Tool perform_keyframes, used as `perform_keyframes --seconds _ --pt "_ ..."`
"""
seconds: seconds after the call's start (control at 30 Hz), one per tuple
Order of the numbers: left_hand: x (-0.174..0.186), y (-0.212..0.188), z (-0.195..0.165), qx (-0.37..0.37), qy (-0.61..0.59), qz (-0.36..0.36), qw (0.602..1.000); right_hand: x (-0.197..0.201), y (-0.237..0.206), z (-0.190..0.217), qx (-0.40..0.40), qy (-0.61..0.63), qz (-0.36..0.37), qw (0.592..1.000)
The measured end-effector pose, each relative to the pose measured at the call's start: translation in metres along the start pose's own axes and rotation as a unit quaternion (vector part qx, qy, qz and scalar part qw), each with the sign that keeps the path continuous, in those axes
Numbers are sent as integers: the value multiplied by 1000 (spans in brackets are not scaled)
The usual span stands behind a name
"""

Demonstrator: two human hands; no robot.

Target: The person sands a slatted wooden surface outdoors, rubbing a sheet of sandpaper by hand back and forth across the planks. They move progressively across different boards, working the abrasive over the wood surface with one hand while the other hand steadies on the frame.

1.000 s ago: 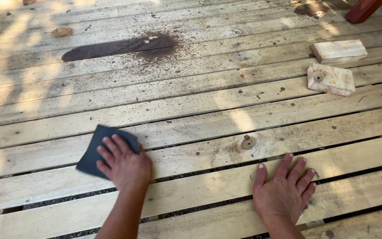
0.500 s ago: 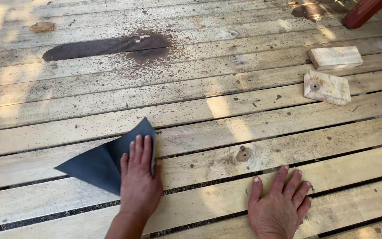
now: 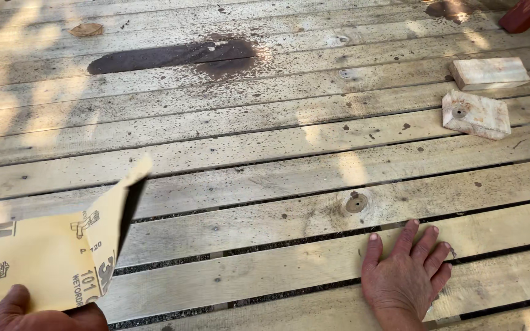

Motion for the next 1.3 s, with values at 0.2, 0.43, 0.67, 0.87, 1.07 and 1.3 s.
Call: perform_keyframes --seconds 0.2,0.43,0.67,0.87,1.07,1.3 --pt "-14 -32 37 61 516 357 776 1 5 1 -2 1 9 1000" --pt "-18 -38 41 63 554 367 745 -2 6 -1 -5 6 16 1000" --pt "-16 0 32 126 582 462 657 -1 6 -1 2 12 7 1000" --pt "-7 -19 49 46 516 244 820 -6 6 -2 2 6 -8 1000" --pt "-134 -41 -22 43 521 324 788 -9 6 -5 10 0 -30 999" --pt "-204 -65 -63 -167 419 631 631 -10 8 -6 2 1 -24 1000"
Point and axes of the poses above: each hand's wrist, its own y-axis towards the middle knuckle, its own x-axis out of the back of the hand, z = x × y, the point moved 1 cm from there along y, towards the middle knuckle, and after that the axes turned 14 degrees about z, right-handed, at the moved point
